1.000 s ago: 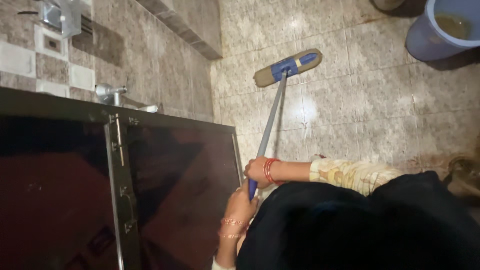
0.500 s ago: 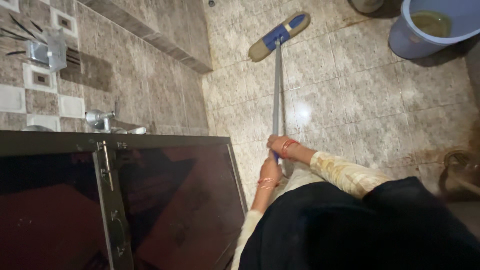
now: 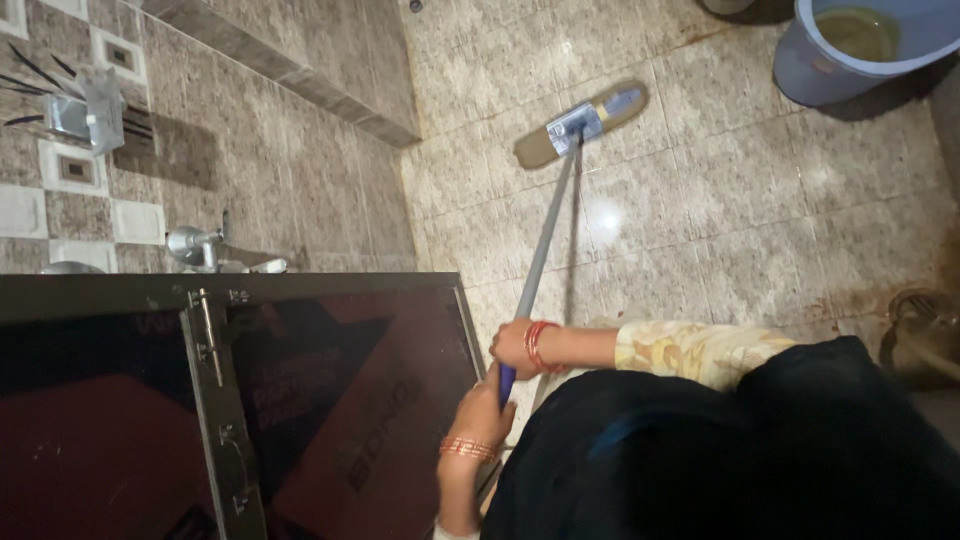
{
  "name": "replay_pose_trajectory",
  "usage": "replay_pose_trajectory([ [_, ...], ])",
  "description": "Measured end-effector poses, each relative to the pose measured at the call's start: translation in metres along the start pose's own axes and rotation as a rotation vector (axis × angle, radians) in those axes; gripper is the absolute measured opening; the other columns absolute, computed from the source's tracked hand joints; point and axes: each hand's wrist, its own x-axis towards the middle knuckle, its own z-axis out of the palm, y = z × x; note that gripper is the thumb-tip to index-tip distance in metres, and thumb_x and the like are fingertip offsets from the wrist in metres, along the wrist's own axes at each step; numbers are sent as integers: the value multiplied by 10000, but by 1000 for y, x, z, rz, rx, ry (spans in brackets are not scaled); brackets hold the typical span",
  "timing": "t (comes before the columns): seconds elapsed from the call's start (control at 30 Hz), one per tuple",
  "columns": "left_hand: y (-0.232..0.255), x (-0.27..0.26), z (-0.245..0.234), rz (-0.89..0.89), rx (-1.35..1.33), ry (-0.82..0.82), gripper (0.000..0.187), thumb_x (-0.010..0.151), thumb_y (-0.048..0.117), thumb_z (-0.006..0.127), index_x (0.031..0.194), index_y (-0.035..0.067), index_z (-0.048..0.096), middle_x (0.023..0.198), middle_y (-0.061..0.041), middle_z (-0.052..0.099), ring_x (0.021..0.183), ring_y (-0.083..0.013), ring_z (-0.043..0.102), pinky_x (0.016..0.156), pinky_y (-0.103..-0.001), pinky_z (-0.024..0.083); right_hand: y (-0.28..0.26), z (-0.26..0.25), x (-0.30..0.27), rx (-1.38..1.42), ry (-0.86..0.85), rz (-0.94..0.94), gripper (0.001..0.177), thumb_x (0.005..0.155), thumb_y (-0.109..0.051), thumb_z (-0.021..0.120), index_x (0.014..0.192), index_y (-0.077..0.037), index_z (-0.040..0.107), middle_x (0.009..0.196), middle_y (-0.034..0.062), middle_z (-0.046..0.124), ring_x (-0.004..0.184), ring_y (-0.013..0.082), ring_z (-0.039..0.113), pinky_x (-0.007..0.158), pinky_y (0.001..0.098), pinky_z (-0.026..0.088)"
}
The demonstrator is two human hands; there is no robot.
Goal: The person mops the tiled bathroom floor using a flat mop, moving it back and forth across the surface. They navigate around a toilet, a bucket, and a red plastic stool, covering the area near the sink and doorway.
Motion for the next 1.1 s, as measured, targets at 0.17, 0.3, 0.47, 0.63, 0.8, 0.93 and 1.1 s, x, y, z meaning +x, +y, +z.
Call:
replay_pose_trajectory([
  [0.17, 4, -27, -11, 39, 24, -17, 694, 829, 132, 753, 1426, 33, 413, 993, -287, 689, 935, -474, 682, 816, -532, 536, -32, -14, -11, 57, -103, 41, 271, 764, -332, 756, 843, -73, 740, 878, 154, 732, 877, 370, 710, 779, 474, 591],
  [0.3, -1, 9, 11, 71, -44, 7, 713, 832, 98, 722, 1464, 34, 398, 989, -308, 680, 945, -494, 665, 807, -545, 529, 8, 21, -6, 10, -9, 94, 239, 710, -250, 758, 867, -72, 729, 904, 136, 731, 905, 360, 698, 756, 484, 595],
  [0.47, -19, 120, 73, 194, -36, 36, 807, 817, 102, 714, 1513, 15, 315, 999, -329, 669, 937, -510, 657, 816, -545, 534, 103, 61, -19, 18, 122, 345, 207, 723, -109, 728, 929, -101, 712, 1028, 109, 697, 1055, 322, 660, 812, 450, 587],
  [0.63, -8, 198, 128, 163, 59, 21, 756, 875, 107, 621, 1546, -7, 291, 996, -334, 674, 923, -492, 679, 831, -536, 552, 157, 54, -52, 11, 216, 442, 195, 783, -151, 720, 966, -91, 687, 1074, 117, 661, 1099, 309, 622, 839, 446, 562],
  [0.8, -16, 167, 95, 153, 104, -10, 776, 849, 100, 616, 1549, 32, 289, 978, -320, 675, 906, -485, 674, 809, -552, 540, 119, 33, -44, -29, 265, 336, 239, 708, -165, 742, 922, -70, 691, 1002, 122, 678, 1069, 326, 626, 866, 434, 558],
  [0.93, -37, 99, 42, 154, 138, -129, 806, 856, 121, 640, 1557, 16, 258, 939, -312, 683, 884, -483, 678, 797, -550, 539, 52, 21, -21, -5, 227, 303, 215, 688, -188, 753, 857, -66, 700, 922, 125, 702, 974, 351, 655, 840, 450, 564],
  [1.1, -58, 3, 0, 287, 121, -102, 814, 800, 113, 738, 1503, 5, 343, 951, -313, 678, 911, -493, 667, 803, -547, 532, -43, 26, -6, 56, 193, 282, 246, 664, -204, 774, 841, -48, 706, 882, 141, 700, 899, 371, 652, 757, 481, 567],
])
